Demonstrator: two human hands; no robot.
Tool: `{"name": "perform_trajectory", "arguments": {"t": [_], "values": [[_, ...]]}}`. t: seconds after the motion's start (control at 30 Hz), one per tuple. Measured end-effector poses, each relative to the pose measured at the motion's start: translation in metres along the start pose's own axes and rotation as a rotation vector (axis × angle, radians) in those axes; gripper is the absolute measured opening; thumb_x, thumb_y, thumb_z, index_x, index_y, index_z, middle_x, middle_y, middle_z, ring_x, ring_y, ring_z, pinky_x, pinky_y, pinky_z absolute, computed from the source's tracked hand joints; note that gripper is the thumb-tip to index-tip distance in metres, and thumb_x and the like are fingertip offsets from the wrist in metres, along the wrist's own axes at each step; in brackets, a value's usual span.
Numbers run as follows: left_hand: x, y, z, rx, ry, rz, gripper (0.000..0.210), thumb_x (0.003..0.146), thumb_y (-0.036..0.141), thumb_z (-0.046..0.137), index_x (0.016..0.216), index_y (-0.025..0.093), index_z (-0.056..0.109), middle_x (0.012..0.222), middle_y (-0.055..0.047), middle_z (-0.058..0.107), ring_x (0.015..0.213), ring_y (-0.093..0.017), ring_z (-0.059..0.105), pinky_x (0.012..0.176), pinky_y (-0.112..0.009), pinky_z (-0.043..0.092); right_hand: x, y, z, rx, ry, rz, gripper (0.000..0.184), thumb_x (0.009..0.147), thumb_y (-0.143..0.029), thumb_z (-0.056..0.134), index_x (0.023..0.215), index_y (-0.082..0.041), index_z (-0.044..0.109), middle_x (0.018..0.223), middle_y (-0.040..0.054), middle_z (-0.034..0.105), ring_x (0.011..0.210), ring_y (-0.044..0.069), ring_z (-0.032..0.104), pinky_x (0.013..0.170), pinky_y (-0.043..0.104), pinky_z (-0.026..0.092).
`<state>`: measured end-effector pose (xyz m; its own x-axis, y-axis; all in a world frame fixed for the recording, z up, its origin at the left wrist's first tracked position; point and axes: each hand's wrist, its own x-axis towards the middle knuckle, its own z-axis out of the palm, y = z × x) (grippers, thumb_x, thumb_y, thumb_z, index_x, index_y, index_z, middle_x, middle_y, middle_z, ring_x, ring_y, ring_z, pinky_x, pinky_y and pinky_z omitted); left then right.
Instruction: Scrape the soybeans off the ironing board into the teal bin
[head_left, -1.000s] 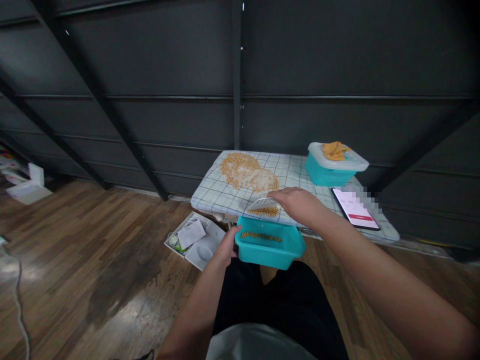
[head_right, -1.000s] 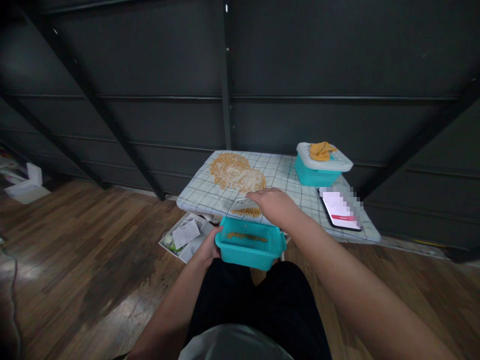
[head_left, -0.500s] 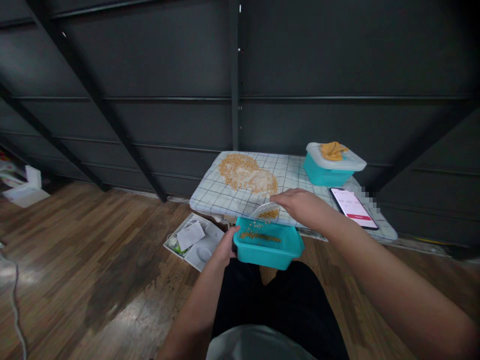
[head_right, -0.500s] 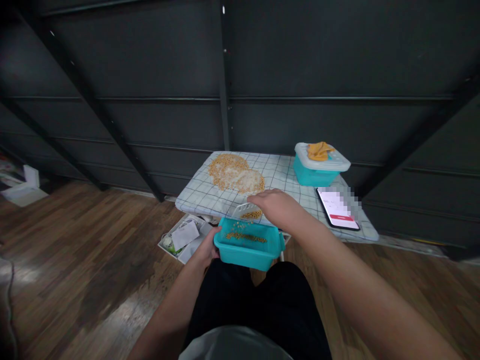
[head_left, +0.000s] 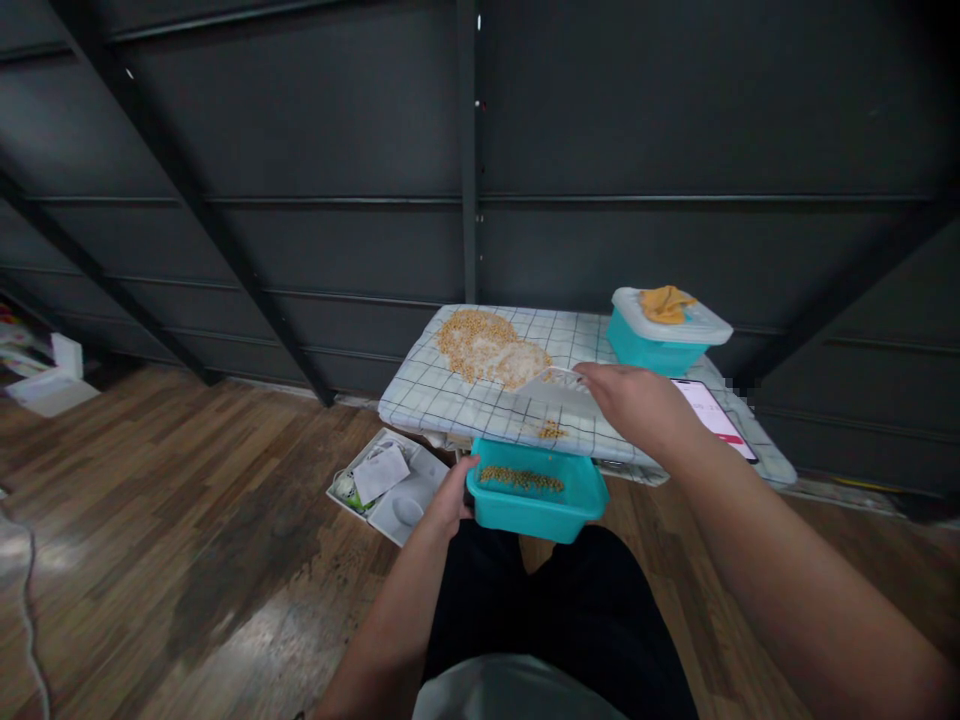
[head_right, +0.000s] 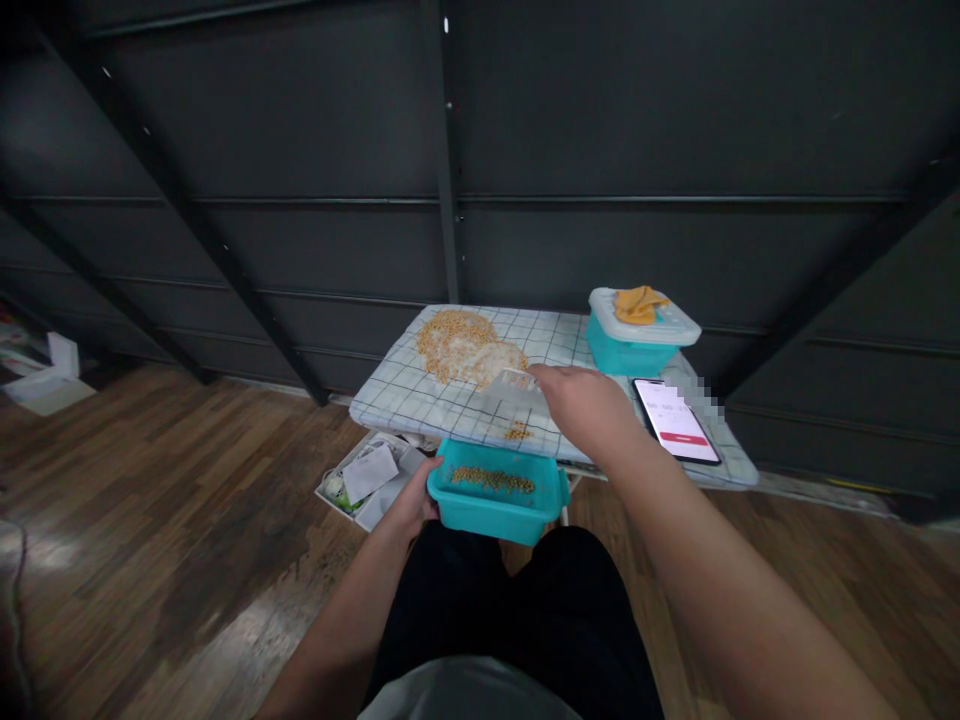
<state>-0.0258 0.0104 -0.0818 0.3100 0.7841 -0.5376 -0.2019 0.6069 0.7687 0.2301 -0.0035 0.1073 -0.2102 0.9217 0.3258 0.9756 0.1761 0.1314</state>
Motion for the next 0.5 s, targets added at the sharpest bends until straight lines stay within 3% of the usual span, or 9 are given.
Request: {"name": "perform_trajectory", "arguments": {"t": [0.1, 0.2, 0.5], "values": [[0.000, 0.000, 0.001, 0.010, 0.021, 0.014, 0.063, 0.075, 0.061, 0.058, 0.125, 0.022, 0.063, 0.116, -0.011, 0.072, 0.112, -0.036, 0.063, 0.077, -0.046, 0.055, 0.000, 0.000, -0.004, -0.093, -0.076, 0.189, 0.040, 0.096, -0.018, 0.037, 0.130, -0.015, 0.060, 0.098, 0.0161, 0.074, 0.080, 0.027, 0.071, 0.067, 0.033, 0.049], [-0.001, 0.000, 0.003, 0.009, 0.036, 0.015, 0.062, 0.076, 0.060, 0.058, 0.123, 0.020, 0.064, 0.115, -0.011, 0.073, 0.110, -0.036, 0.064, 0.075, -0.046, 0.056, 0.007, -0.005, -0.002, -0.117, -0.181, 0.269, 0.038, 0.095, -0.014, 0.036, 0.121, -0.013, 0.063, 0.092, 0.0172, 0.074, 0.080, 0.027, 0.071, 0.064, 0.031, 0.046], [0.001, -0.003, 0.001, -0.038, -0.016, 0.034, 0.061, 0.076, 0.059, 0.062, 0.125, 0.024, 0.064, 0.115, -0.009, 0.074, 0.112, -0.033, 0.065, 0.076, -0.041, 0.057, 0.019, -0.035, 0.004, -0.039, -0.287, 0.214, 0.036, 0.093, -0.009, 0.037, 0.117, -0.011, 0.063, 0.096, 0.0180, 0.073, 0.086, 0.027, 0.071, 0.065, 0.031, 0.044]]}}
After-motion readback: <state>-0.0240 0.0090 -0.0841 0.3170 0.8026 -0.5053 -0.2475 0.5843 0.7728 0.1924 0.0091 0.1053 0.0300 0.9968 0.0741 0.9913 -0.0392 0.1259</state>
